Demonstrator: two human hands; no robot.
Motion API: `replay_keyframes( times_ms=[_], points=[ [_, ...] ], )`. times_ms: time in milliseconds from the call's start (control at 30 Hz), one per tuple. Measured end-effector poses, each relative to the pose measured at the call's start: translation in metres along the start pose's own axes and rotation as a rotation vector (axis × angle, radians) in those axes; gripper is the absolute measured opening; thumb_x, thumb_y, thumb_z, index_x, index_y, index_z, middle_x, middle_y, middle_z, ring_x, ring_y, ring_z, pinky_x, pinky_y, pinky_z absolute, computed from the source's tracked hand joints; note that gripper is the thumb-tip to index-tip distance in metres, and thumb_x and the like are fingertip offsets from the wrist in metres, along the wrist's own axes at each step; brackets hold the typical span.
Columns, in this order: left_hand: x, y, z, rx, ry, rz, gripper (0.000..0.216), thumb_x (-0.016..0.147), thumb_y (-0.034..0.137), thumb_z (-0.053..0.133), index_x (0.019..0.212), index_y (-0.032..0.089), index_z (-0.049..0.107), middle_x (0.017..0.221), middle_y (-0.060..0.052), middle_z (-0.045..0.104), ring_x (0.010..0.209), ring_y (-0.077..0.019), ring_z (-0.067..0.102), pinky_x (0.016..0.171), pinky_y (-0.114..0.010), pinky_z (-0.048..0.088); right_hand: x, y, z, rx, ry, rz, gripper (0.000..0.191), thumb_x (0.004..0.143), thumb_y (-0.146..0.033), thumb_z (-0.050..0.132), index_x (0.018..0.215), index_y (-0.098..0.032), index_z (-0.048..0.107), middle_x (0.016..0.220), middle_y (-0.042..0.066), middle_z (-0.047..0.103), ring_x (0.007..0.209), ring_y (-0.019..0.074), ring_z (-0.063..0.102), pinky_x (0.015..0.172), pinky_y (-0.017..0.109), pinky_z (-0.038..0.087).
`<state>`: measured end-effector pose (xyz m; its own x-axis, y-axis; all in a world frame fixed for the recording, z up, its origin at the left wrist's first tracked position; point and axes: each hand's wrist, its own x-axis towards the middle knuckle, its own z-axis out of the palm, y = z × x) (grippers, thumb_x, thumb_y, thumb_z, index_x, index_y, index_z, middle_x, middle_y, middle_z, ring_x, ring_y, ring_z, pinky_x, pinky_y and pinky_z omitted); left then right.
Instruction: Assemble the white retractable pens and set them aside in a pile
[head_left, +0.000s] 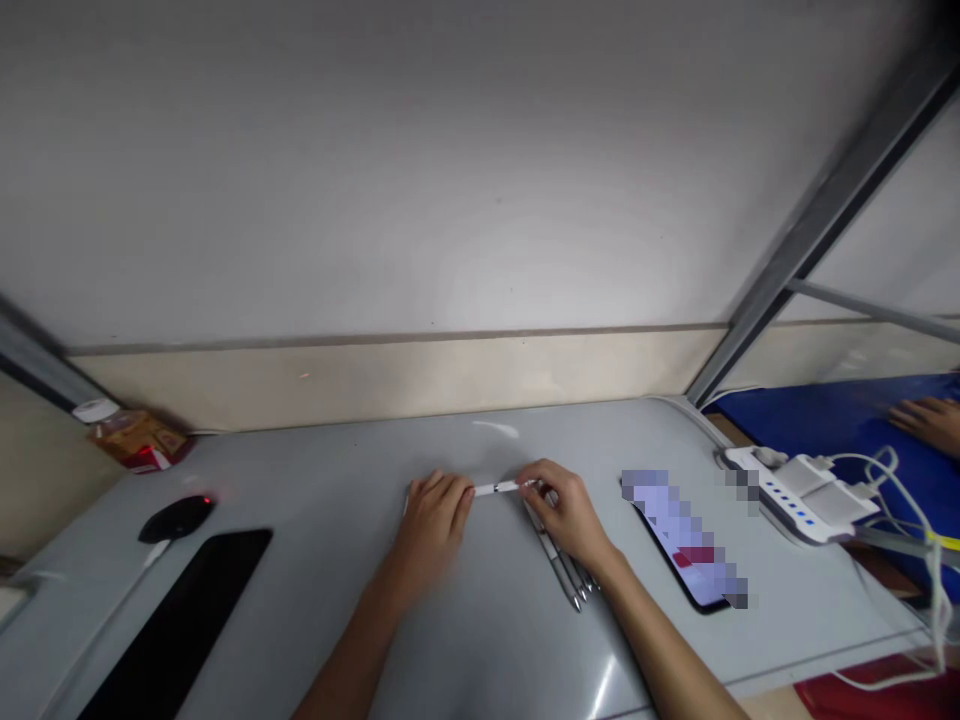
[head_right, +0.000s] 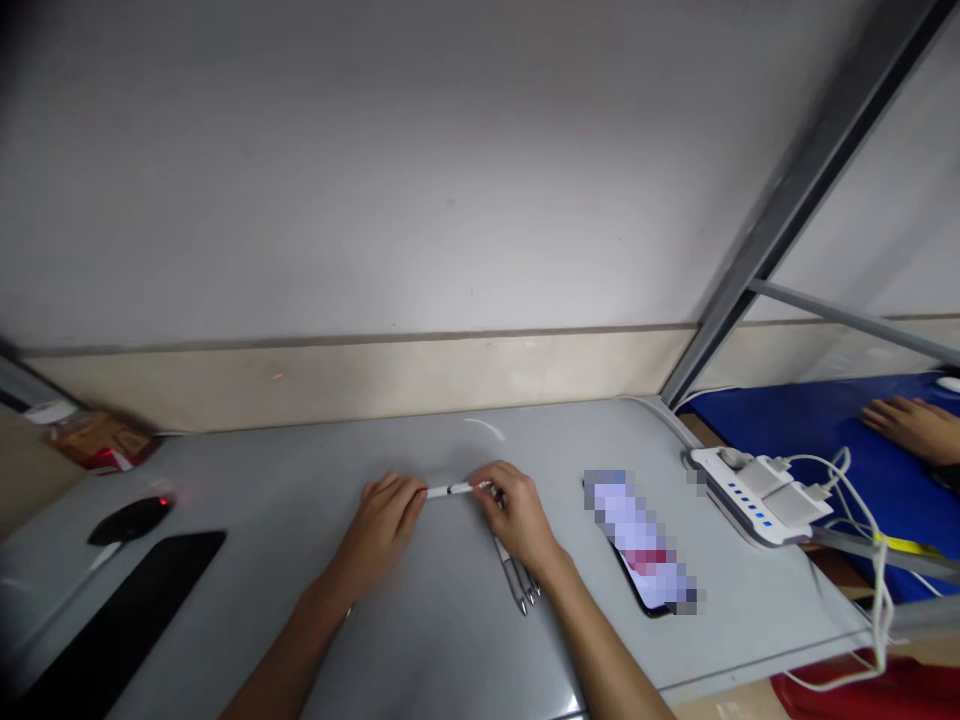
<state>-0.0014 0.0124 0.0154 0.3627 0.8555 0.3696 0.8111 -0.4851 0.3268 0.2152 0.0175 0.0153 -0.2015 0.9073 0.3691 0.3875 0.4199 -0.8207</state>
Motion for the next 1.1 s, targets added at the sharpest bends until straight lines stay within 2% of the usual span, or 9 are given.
replay_keyframes(
  times_ms=[100, 233, 333, 433, 533, 667, 767, 1100],
  points=[
    [0.000, 0.000, 0.000, 0.010, -0.032, 0.012, 0.027, 0.097, 0.032, 0.035, 0.092, 0.023, 0.060, 0.085, -0.002, 0.065, 0.087, -0.0192, 0.053, 0.078, -0.035, 0.034, 0.000, 0.004, -0.001, -0.019, 0.019, -0.096, 0.014, 0.084, -0.016, 0.056, 0.083, -0.020, 0.068, 0.093, 0.006, 0.067, 0.087, 0.0183, 0.061, 0.079, 0.030, 0.047],
    [0.001, -0.003, 0.000, 0.005, -0.038, 0.011, 0.027, 0.096, 0.033, 0.037, 0.098, 0.025, 0.063, 0.084, -0.002, 0.065, 0.087, -0.0188, 0.054, 0.077, -0.034, 0.034, 0.000, 0.014, -0.001, -0.093, 0.036, -0.175, 0.016, 0.082, -0.011, 0.055, 0.079, -0.020, 0.068, 0.094, 0.006, 0.065, 0.088, 0.0182, 0.060, 0.080, 0.031, 0.047],
    [0.001, -0.006, 0.000, -0.019, -0.028, -0.006, 0.026, 0.096, 0.033, 0.039, 0.100, 0.027, 0.064, 0.085, -0.001, 0.065, 0.086, -0.0180, 0.055, 0.077, -0.033, 0.035, 0.001, 0.020, -0.001, -0.148, 0.034, -0.212, 0.021, 0.083, -0.009, 0.053, 0.092, -0.021, 0.068, 0.096, 0.006, 0.064, 0.091, 0.0191, 0.059, 0.082, 0.032, 0.047],
    [0.000, -0.011, 0.000, -0.035, -0.017, -0.013, 0.029, 0.096, 0.029, 0.038, 0.112, 0.033, 0.062, 0.088, 0.000, 0.065, 0.087, -0.0176, 0.055, 0.079, -0.033, 0.035, 0.002, 0.025, -0.003, -0.245, 0.057, -0.222, 0.029, 0.084, -0.008, 0.051, 0.107, -0.021, 0.065, 0.101, 0.008, 0.065, 0.095, 0.0209, 0.058, 0.084, 0.034, 0.046],
    [-0.001, -0.016, -0.002, -0.028, -0.003, -0.007, 0.034, 0.096, 0.024, 0.037, 0.120, 0.036, 0.058, 0.087, 0.000, 0.064, 0.085, -0.0174, 0.055, 0.077, -0.033, 0.035, 0.002, 0.031, -0.006, -0.368, 0.119, -0.220, 0.031, 0.086, -0.008, 0.049, 0.108, -0.021, 0.066, 0.104, 0.009, 0.064, 0.097, 0.0221, 0.057, 0.084, 0.036, 0.043],
    [0.000, -0.019, -0.004, -0.002, 0.046, -0.042, 0.032, 0.096, 0.025, 0.035, 0.113, 0.030, 0.062, 0.087, -0.002, 0.065, 0.085, -0.0181, 0.055, 0.077, -0.033, 0.034, 0.003, 0.037, -0.010, -0.465, 0.219, -0.176, 0.028, 0.089, -0.010, 0.048, 0.108, -0.019, 0.067, 0.102, 0.009, 0.066, 0.097, 0.0223, 0.056, 0.085, 0.038, 0.038],
    [0.001, -0.017, -0.005, 0.012, 0.037, -0.093, 0.031, 0.097, 0.026, 0.033, 0.109, 0.028, 0.062, 0.089, -0.001, 0.066, 0.086, -0.0183, 0.055, 0.077, -0.034, 0.033, 0.003, 0.035, -0.011, -0.479, 0.248, -0.139, 0.025, 0.091, -0.013, 0.049, 0.106, -0.020, 0.068, 0.101, 0.008, 0.067, 0.097, 0.0218, 0.055, 0.086, 0.039, 0.035],
    [0.001, -0.015, -0.003, 0.003, -0.018, -0.100, 0.029, 0.097, 0.025, 0.034, 0.108, 0.029, 0.061, 0.093, -0.001, 0.067, 0.090, -0.0192, 0.056, 0.080, -0.035, 0.031, 0.001, 0.020, -0.009, -0.438, 0.160, -0.132, 0.026, 0.091, -0.012, 0.050, 0.106, -0.025, 0.068, 0.103, 0.005, 0.067, 0.097, 0.0213, 0.052, 0.083, 0.038, 0.031]
  ],
)
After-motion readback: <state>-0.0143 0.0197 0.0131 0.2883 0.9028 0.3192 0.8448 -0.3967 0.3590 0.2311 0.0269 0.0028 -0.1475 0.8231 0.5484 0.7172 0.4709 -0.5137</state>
